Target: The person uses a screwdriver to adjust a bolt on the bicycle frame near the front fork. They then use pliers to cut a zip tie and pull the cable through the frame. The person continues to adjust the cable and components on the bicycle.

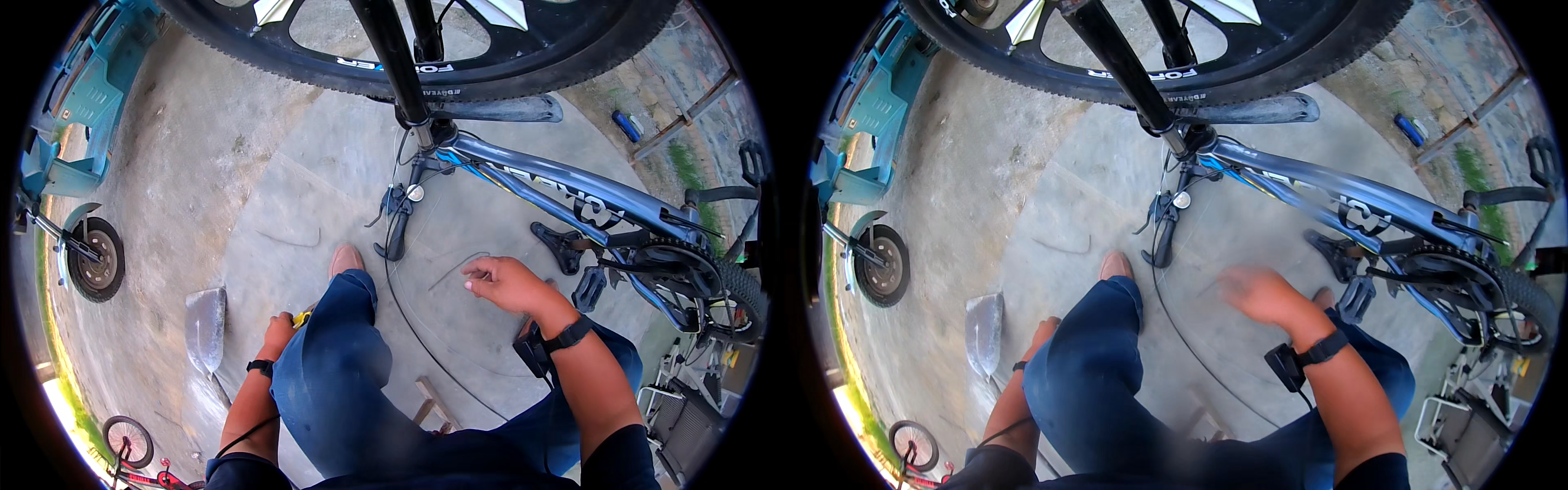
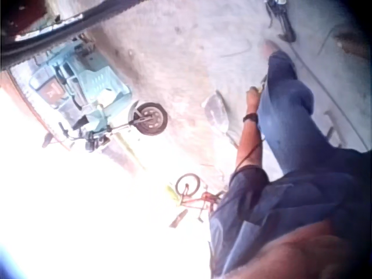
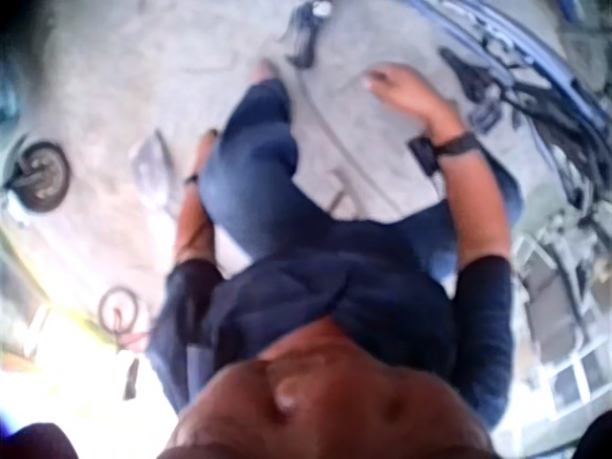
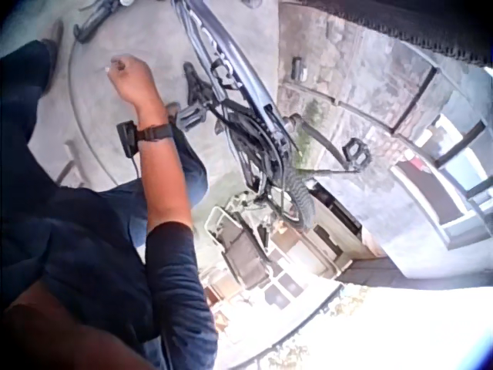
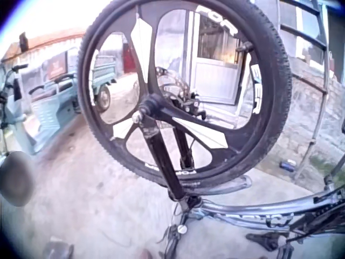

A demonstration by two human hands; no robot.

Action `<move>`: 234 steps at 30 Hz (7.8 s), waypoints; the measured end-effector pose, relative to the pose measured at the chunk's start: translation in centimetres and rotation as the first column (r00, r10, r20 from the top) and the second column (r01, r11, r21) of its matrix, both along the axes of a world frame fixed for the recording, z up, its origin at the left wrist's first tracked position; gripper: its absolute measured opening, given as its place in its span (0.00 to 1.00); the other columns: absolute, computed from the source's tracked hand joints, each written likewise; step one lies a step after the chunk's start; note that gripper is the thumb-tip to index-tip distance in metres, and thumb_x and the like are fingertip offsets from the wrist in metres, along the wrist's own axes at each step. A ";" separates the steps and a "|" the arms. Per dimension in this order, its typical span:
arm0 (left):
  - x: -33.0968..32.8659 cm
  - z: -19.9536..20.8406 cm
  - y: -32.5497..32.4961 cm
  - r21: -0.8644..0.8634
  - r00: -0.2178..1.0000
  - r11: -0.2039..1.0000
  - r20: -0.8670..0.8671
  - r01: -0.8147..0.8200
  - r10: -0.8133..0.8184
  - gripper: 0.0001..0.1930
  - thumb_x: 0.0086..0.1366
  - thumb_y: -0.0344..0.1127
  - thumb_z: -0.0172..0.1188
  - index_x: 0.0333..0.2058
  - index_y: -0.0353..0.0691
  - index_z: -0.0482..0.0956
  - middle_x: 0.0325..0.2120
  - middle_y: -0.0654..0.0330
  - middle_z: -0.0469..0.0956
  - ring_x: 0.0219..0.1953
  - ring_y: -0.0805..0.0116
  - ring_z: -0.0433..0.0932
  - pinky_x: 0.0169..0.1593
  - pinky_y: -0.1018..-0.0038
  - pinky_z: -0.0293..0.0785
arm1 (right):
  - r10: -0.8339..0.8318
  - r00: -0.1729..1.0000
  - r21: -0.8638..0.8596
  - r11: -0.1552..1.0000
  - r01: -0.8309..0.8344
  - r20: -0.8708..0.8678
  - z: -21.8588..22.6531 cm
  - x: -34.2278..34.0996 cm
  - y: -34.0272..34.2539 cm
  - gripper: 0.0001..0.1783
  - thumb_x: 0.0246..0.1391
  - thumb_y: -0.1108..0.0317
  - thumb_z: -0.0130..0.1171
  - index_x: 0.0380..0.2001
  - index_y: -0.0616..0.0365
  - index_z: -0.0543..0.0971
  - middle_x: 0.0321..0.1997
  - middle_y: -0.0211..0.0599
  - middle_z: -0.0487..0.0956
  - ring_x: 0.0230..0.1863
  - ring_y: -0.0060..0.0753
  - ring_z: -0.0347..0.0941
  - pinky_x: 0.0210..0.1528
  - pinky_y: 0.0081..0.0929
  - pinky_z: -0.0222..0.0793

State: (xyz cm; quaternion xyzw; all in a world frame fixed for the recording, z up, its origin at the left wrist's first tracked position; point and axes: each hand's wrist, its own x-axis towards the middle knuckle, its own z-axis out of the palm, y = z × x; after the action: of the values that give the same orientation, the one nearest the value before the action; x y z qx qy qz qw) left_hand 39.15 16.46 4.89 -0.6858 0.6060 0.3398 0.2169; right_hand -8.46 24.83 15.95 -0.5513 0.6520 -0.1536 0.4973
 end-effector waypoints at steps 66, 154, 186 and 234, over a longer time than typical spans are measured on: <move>-23.8 14.8 -5.9 0.165 0.598 0.924 -0.720 -0.345 0.352 0.19 0.72 0.30 0.45 0.60 0.39 0.64 0.23 0.60 0.73 0.18 0.74 0.71 0.23 0.76 0.68 | -0.772 -0.066 0.644 0.476 0.599 0.633 -5.7 2.9 -14.8 0.12 0.64 0.63 0.50 0.48 0.56 0.70 0.46 0.39 0.79 0.44 0.41 0.79 0.42 0.37 0.78; -23.5 14.2 -7.8 0.232 0.673 0.903 -0.605 -0.362 0.426 0.24 0.67 0.28 0.43 0.62 0.42 0.66 0.23 0.57 0.73 0.14 0.74 0.63 0.14 0.76 0.56 | -0.206 0.696 -0.297 0.955 -0.010 -0.688 30.7 -20.7 5.8 0.06 0.50 0.73 0.60 0.32 0.64 0.81 0.20 0.41 0.75 0.22 0.32 0.72 0.27 0.30 0.66; -27.0 0.1 -15.5 -0.211 0.840 0.944 -0.436 0.253 -0.322 0.17 0.67 0.30 0.48 0.53 0.43 0.76 0.28 0.56 0.79 0.27 0.66 0.80 0.30 0.71 0.75 | -0.283 0.659 -0.377 0.926 0.000 -0.696 29.9 -21.5 5.8 0.03 0.46 0.78 0.61 0.26 0.66 0.78 0.21 0.43 0.74 0.25 0.41 0.71 0.29 0.32 0.64; -35.2 0.7 -14.4 0.062 0.637 0.992 -0.771 0.111 -0.023 0.12 0.70 0.38 0.53 0.44 0.37 0.78 0.23 0.63 0.74 0.27 0.75 0.70 0.32 0.76 0.69 | -0.735 0.650 -0.542 0.472 0.695 0.194 29.9 -28.0 13.7 0.15 0.65 0.59 0.53 0.43 0.60 0.73 0.24 0.30 0.75 0.24 0.19 0.72 0.27 0.15 0.67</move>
State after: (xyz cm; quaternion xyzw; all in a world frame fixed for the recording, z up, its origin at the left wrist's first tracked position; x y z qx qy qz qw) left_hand 3.95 2.07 5.61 -0.4414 0.6472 0.6214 -0.0132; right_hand -36.44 38.54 45.87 -0.3551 0.7590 -0.5168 0.1753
